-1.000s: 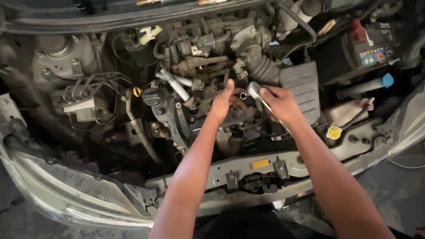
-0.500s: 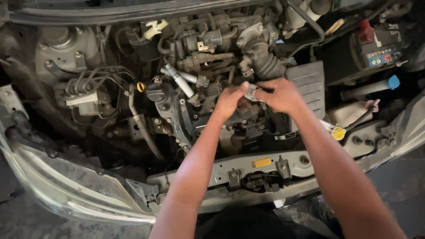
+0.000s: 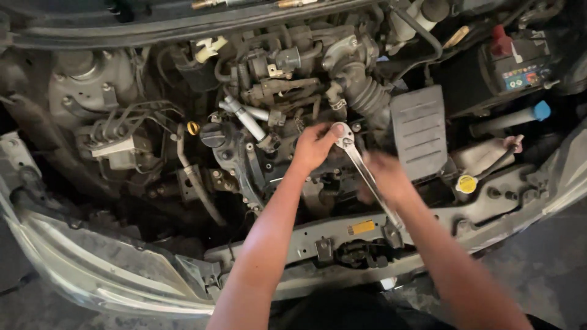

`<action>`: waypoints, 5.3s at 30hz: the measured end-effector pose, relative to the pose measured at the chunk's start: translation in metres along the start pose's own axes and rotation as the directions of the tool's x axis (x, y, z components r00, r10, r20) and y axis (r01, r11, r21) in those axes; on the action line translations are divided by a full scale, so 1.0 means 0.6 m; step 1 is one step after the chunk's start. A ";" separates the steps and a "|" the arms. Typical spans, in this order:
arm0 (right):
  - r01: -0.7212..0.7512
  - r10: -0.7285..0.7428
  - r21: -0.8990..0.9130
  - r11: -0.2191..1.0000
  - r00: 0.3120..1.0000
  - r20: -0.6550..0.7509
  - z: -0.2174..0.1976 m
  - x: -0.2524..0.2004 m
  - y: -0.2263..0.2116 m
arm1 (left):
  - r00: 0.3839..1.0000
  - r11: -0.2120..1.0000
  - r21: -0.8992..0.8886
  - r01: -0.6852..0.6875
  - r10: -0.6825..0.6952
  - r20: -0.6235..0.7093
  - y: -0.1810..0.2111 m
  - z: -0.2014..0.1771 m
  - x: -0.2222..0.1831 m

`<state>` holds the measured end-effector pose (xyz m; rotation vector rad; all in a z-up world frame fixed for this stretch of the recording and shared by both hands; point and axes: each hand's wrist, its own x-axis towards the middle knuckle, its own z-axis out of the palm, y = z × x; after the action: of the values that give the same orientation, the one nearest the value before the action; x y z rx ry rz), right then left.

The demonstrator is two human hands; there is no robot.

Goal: Removing and inspecting ignition coils and spark plugs from a vehicle engine using a ratchet

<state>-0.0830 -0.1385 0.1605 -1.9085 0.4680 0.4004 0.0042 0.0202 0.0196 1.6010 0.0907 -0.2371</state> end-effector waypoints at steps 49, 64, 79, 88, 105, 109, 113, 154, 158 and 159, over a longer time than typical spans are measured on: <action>0.119 -0.086 -0.801 0.586 0.993 0.084 0.043 0.073 0.084 | 0.966 0.891 0.435 -0.132 0.214 -0.144 -0.091 0.029 0.025; 0.197 -0.173 -0.732 0.652 0.979 0.108 0.044 0.073 0.089 | 0.995 0.858 0.512 -0.038 0.078 -0.057 -0.069 0.024 0.030; 0.258 -0.317 -0.740 0.621 0.946 0.064 0.036 0.105 0.176 | 0.998 0.799 0.601 0.025 0.019 -0.067 -0.027 0.026 0.002; 0.437 -0.543 -0.811 0.389 0.820 0.181 -0.012 0.091 0.108 | 0.980 0.802 0.583 -0.132 0.193 -0.044 -0.065 0.023 0.011; 0.146 -0.262 0.354 0.924 0.916 0.304 0.021 0.187 0.067 | 0.858 0.761 0.472 -0.445 0.513 -0.018 -0.093 0.024 0.012; 0.057 -0.169 0.475 0.878 0.966 0.197 0.044 0.169 0.085 | 0.842 0.730 0.508 -0.457 0.539 -0.018 -0.102 0.026 0.017; 0.015 -0.104 0.574 0.819 0.987 0.122 0.081 0.141 0.071 | 0.848 0.728 0.520 -0.446 0.530 -0.015 -0.169 0.030 0.043; 0.405 -0.398 -0.019 0.914 0.888 -0.233 0.055 0.169 0.089 | 0.919 0.697 0.638 -0.328 0.392 0.045 -0.134 0.030 0.023; 0.387 -0.361 0.041 0.921 0.889 -0.283 0.066 0.166 0.097 | 0.929 0.697 0.645 -0.312 0.366 0.053 -0.131 0.031 0.025; 0.368 -0.331 0.070 0.927 0.893 -0.306 0.067 0.165 0.100 | 0.931 0.695 0.651 -0.307 0.360 0.054 -0.129 0.031 0.025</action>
<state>-0.0295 -0.1350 0.0505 -1.8849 0.3174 -0.1476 0.0010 0.0037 -0.0597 2.2935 -0.2589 0.1035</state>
